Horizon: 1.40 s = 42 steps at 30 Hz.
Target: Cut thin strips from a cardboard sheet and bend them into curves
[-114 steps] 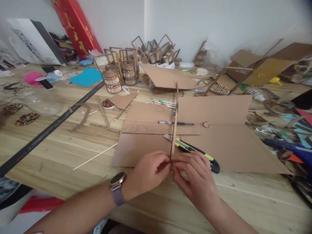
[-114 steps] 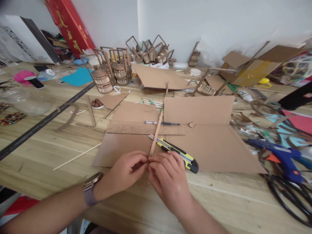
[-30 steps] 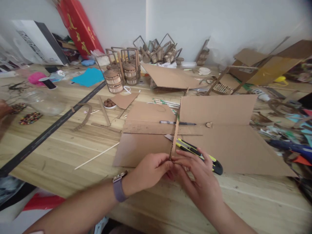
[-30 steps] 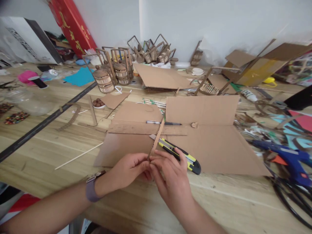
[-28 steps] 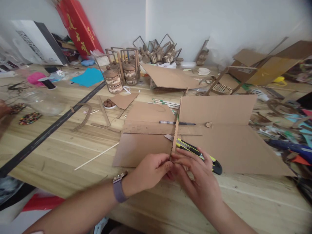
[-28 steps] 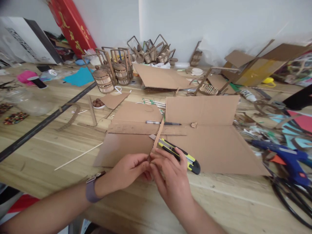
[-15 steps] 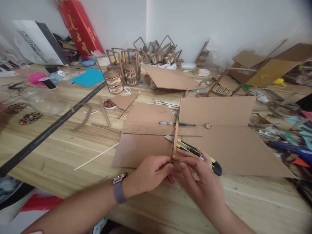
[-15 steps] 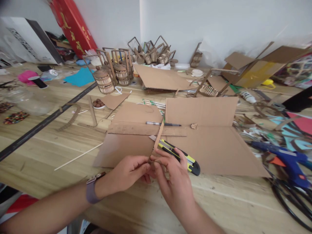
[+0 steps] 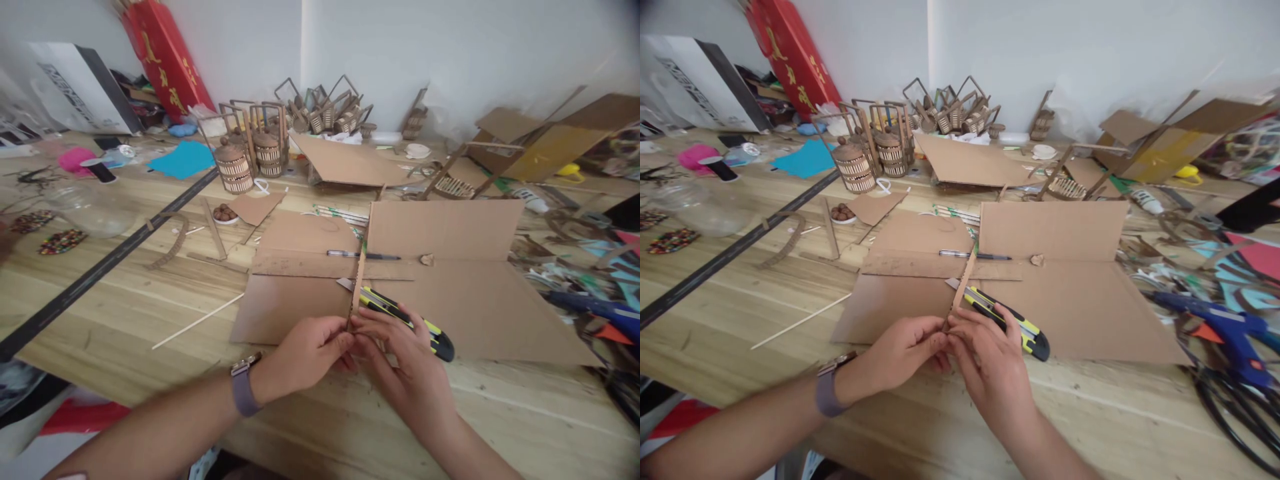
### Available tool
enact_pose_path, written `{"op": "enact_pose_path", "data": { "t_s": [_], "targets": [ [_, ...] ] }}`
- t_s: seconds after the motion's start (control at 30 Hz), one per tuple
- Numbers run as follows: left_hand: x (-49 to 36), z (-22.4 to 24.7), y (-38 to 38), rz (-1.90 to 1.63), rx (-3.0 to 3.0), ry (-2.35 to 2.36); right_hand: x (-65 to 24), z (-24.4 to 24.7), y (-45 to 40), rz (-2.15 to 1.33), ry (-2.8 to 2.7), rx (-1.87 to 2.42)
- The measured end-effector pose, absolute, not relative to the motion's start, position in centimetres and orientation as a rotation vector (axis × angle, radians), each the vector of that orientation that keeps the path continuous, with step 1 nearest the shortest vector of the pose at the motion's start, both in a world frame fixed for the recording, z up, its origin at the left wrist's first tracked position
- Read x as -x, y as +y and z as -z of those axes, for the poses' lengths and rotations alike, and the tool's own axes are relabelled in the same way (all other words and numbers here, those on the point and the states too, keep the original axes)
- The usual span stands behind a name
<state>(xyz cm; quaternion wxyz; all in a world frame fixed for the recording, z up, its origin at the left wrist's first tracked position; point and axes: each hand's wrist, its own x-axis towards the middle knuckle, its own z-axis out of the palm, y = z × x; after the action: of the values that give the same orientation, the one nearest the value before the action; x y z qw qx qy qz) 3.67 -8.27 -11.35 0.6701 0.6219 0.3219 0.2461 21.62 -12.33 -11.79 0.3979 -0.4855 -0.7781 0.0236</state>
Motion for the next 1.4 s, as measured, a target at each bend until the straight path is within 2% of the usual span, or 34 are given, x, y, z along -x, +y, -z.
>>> {"op": "enact_pose_path", "data": {
  "t_s": [0.23,0.5,1.4],
  "targets": [
    [-3.58,10.87,-8.41,-0.507,-1.484,0.753,-21.65,11.56,-12.31,-0.159,-1.844,1.305],
    [-3.72,11.37,-8.15,-0.569,-1.306,0.707,-21.28,11.87,-12.58,-0.082,-1.952,1.245],
    [-3.79,11.57,-8.29,-0.573,-1.345,0.718,-21.33,12.35,-12.27,-0.041,-1.964,1.258]
  ]
}}
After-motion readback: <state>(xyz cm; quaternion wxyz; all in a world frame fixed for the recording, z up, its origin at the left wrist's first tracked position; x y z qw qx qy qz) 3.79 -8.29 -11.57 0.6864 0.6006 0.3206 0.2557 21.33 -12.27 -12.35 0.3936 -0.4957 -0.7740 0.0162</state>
